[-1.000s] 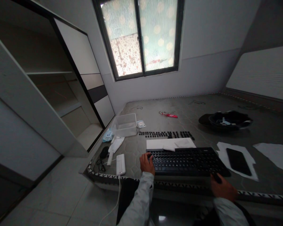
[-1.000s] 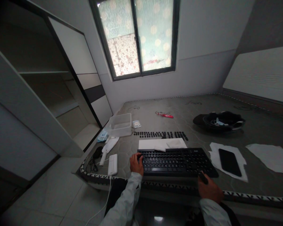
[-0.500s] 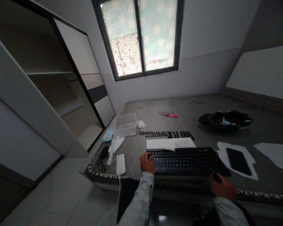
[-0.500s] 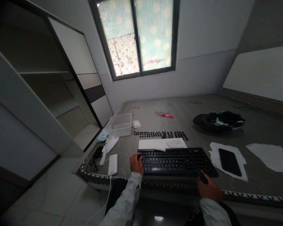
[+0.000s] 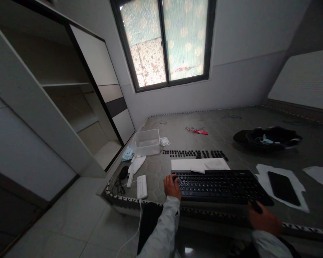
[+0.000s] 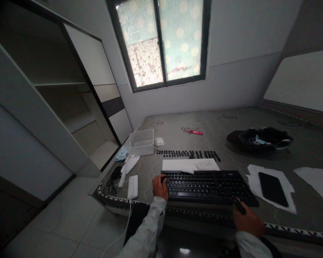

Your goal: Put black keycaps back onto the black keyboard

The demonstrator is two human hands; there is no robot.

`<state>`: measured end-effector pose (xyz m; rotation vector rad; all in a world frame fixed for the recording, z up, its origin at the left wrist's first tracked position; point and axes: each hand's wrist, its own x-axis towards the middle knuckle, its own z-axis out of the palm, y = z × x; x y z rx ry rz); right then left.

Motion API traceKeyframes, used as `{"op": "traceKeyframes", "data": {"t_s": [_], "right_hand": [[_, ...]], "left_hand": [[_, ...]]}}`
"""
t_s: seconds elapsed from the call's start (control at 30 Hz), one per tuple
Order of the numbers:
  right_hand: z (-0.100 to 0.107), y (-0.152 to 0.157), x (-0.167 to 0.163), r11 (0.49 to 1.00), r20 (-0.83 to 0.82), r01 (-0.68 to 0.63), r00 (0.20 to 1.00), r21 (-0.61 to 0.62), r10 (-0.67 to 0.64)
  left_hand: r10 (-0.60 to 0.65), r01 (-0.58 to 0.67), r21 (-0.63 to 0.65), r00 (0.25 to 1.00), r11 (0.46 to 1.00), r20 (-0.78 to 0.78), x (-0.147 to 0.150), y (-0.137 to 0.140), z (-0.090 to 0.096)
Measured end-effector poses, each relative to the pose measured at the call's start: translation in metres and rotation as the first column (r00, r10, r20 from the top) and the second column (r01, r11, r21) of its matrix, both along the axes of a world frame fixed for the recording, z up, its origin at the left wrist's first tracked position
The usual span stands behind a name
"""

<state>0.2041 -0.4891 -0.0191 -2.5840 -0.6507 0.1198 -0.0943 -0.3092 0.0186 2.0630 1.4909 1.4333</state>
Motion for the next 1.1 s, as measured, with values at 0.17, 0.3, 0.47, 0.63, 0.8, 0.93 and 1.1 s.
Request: {"op": "traceKeyframes", "data": {"t_s": [0.17, 0.3, 0.47, 0.63, 0.8, 0.93, 1.1], "right_hand": [[-0.008, -0.001, 0.005, 1.0, -0.003, -0.009, 1.0, -0.019, 0.009], [-0.009, 0.0, 0.007, 1.0, -0.024, -0.005, 1.0, 0.003, 0.005], [-0.001, 0.0, 0.002, 1.0, -0.058, 0.006, 0.998, -0.021, -0.007], [-0.003, 0.0, 0.005, 0.999, -0.048, -0.006, 0.999, -0.045, 0.004], [-0.01, 0.0, 0.009, 1.0, -0.016, -0.005, 1.0, 0.001, 0.005], [-0.005, 0.0, 0.004, 1.0, -0.03, -0.004, 1.0, 0.025, 0.005], [0.0, 0.0, 0.002, 1.0, -0.041, -0.011, 0.999, -0.006, 0.011]], "left_hand": [[0.004, -0.004, 0.001, 1.0, 1.0, 0.01, 0.001, -0.001, 0.0], [-0.013, 0.013, -0.029, 1.0, 0.999, 0.012, 0.0, -0.001, 0.001], [-0.011, 0.011, -0.045, 1.0, 0.999, 0.009, 0.0, 0.0, 0.001], [-0.001, 0.001, -0.041, 1.0, 0.999, 0.01, 0.002, 0.0, 0.001], [-0.003, 0.003, -0.025, 1.0, 1.0, 0.022, 0.001, 0.001, 0.0], [-0.002, 0.003, -0.021, 1.0, 1.0, 0.015, 0.001, 0.001, 0.0], [-0.014, 0.014, -0.045, 1.0, 0.999, 0.007, 0.0, 0.001, 0.002]]}}
